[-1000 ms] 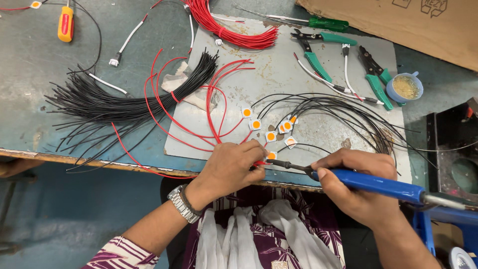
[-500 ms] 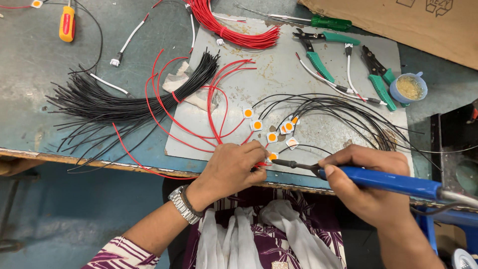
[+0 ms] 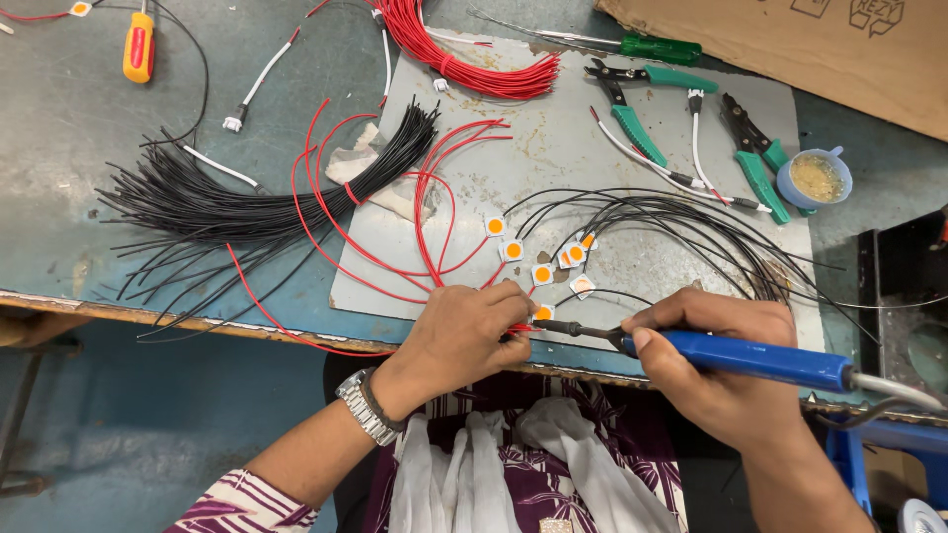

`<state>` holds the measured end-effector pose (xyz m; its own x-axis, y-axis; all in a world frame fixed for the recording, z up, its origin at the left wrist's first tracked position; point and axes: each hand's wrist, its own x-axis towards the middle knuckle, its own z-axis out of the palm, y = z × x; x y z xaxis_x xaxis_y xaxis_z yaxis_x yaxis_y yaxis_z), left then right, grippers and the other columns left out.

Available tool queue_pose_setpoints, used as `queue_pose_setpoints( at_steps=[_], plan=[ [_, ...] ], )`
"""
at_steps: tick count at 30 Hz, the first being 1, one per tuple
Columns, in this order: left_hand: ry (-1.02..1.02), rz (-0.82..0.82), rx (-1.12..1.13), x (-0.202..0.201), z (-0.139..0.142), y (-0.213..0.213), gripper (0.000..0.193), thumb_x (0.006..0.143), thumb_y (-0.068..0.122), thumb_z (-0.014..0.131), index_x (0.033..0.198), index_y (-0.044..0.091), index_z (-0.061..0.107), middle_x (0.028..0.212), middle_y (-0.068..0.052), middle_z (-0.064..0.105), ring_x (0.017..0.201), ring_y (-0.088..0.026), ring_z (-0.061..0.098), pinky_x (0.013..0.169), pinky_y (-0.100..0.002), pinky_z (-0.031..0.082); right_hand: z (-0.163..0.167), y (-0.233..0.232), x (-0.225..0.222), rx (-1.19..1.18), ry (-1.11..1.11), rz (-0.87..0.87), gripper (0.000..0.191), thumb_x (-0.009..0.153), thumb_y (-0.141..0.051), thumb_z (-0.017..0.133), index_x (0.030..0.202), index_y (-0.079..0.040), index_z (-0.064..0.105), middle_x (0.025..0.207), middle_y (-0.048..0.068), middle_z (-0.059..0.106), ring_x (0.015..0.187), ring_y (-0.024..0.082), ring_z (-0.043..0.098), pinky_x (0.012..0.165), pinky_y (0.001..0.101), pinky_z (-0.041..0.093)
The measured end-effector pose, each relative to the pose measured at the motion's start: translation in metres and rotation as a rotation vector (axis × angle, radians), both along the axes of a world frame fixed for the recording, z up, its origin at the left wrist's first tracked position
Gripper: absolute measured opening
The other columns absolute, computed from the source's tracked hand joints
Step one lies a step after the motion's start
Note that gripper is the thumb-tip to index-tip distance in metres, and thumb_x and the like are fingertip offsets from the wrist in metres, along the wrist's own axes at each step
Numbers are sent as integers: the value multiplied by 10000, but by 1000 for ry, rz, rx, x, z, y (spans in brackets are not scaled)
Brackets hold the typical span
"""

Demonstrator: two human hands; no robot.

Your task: The person solders red and black wires to small square LED modules on a workbench. They strip wire ends with pliers, apply flux, and use a soldering iron to attach wires to the LED contacts, repeating the process for multiple units.

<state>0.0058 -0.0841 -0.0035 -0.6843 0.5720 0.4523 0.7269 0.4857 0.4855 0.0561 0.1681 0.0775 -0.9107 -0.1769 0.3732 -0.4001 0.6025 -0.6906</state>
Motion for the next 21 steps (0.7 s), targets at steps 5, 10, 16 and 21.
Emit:
queue_pose_setpoints(
  at_steps=[5,10,16,21],
  plan=[
    [-8,-4,1,0,0,0,182,776,167,747,907,65,673,849,-45,651,642,-265,649,538,-401,486,1,-1,-1,14,-5,-1,97,817,-111,728,821,-14,737,748,39,773,508,48,651,488,206,476],
    [-6,-7,5,0,1,0,186,775,169,746,910,65,670,845,-50,648,644,-274,649,541,-408,486,3,0,1,23,-15,-11,103,809,-115,731,827,-16,753,682,28,749,482,46,630,476,206,461],
    [-15,-15,4,0,1,-1,196,777,179,749,916,64,671,851,-55,649,652,-280,652,546,-414,486,6,8,5,19,8,-51,113,823,-124,716,845,-20,756,710,27,753,497,44,621,482,203,452],
    [-17,-10,7,0,2,-1,207,767,165,740,932,58,678,850,-56,648,654,-275,656,544,-411,485,4,10,3,-1,3,-44,106,820,-120,717,838,-21,752,714,28,758,504,44,631,488,196,460]
  ],
)
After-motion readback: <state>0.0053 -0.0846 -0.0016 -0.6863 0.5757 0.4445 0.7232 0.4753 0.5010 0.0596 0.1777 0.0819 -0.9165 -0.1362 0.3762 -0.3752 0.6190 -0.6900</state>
